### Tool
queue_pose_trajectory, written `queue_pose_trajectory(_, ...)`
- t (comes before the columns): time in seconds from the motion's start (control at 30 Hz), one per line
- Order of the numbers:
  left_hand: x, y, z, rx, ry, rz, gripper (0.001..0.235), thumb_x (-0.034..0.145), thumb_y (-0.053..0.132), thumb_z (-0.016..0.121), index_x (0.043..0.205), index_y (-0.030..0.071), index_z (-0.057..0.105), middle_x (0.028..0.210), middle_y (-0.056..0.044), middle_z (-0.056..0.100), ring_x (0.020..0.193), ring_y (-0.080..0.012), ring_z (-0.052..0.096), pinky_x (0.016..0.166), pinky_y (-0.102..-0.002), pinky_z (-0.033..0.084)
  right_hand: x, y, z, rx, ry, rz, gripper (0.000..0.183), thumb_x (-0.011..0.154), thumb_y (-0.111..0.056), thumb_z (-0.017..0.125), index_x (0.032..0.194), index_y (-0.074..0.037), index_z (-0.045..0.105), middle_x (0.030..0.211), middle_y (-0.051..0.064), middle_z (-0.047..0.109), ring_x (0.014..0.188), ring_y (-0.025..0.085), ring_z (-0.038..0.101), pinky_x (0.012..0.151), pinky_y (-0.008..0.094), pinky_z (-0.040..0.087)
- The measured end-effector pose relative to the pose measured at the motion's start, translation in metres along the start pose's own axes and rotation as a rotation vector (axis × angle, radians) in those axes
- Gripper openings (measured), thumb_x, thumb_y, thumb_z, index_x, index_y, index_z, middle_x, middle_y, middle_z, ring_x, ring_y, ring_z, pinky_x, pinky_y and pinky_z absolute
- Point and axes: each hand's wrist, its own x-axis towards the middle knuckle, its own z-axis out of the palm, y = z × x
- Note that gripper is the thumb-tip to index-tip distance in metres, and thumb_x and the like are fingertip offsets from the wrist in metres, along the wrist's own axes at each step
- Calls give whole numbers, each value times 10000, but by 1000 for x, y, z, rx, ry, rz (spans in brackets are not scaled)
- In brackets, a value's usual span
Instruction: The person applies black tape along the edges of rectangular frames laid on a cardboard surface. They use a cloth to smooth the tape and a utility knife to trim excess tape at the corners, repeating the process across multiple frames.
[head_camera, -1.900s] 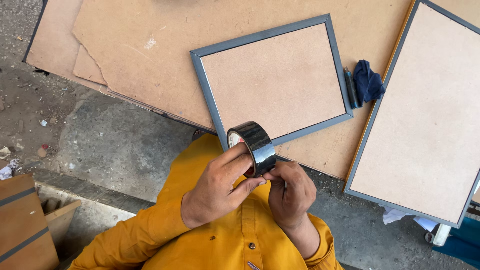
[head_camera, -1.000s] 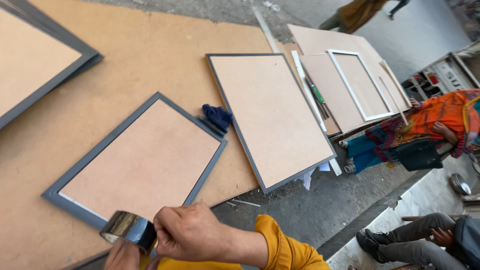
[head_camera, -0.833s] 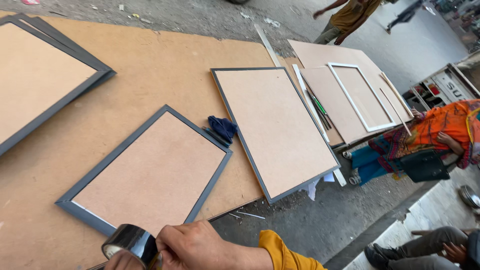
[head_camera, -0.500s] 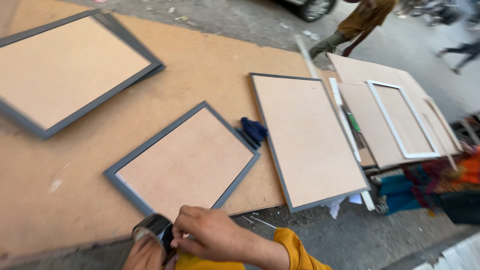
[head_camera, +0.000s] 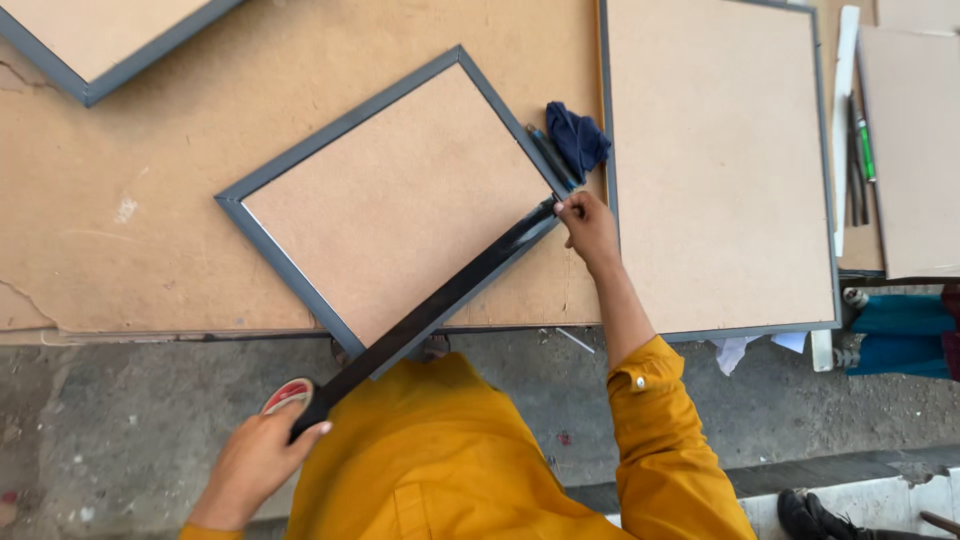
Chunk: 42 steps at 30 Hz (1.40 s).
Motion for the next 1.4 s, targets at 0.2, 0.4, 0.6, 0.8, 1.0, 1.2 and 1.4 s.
queue_pose_trajectory(0.2, 27, 14, 37, 13, 17, 40, 531, 852, 460, 673, 1174, 37, 685, 991, -214, 749, 910, -416, 716, 794, -518, 574, 36, 75, 5, -210, 169, -41, 235, 943, -177, 766, 827, -13, 644, 641, 47, 592, 474, 132, 573, 473, 323, 472)
queue_pose_trajectory(0.4, 43, 25, 30, 71, -136, -112, 528, 885, 464, 667, 1205, 45, 686, 878, -213, 756, 868, -376, 750, 814, -486, 591, 43, 64, 0, -298, 169, 8, 236, 922, -199, 777, 811, -21, 670, 650, 67, 650, 490, 163, 636, 510, 334, 511)
queue_pose_trajectory(0.6, 41, 24, 25, 14, -141, -116, 537, 872, 483, 682, 1201, 58, 700, 805, -234, 745, 840, -402, 735, 806, -498, 582, 48, 83, 2, -280, 159, 128, 323, 874, -284, 814, 897, -20, 631, 711, 68, 665, 489, 190, 648, 457, 344, 530)
queue_pose_trajectory(0.8, 42, 21, 15, -119, -58, 35, 524, 886, 467, 683, 1238, 79, 681, 761, -186, 726, 740, -375, 720, 705, -498, 556, 69, 116, 5, -433, 162, -173, 411, 956, -404, 869, 930, -18, 730, 854, 147, 745, 747, 272, 699, 683, 412, 552)
queue_pose_trajectory(1.0, 44, 24, 8, -224, -82, 38, 509, 898, 371, 684, 1257, 11, 665, 712, -152, 724, 605, -261, 734, 672, -406, 576, 66, 112, -4, -277, 102, 212, 460, 983, -404, 867, 839, -10, 678, 650, 64, 616, 466, 150, 554, 427, 315, 446)
queue_pose_trajectory(1.2, 47, 28, 7, -284, -169, -68, 563, 884, 358, 693, 1307, -9, 631, 598, -171, 701, 532, -226, 727, 618, -358, 580, 60, 89, 0, -231, 101, 216, 432, 981, -374, 861, 819, -22, 670, 644, 43, 627, 471, 92, 576, 408, 254, 462)
queue_pose_trajectory(1.4, 56, 15, 23, -399, -149, -74, 491, 917, 372, 685, 1232, -5, 669, 604, -140, 703, 517, -206, 724, 556, -337, 568, 55, 91, -3, -565, 132, 30, 406, 974, -390, 871, 864, -31, 718, 687, 124, 674, 635, 264, 670, 605, 406, 527)
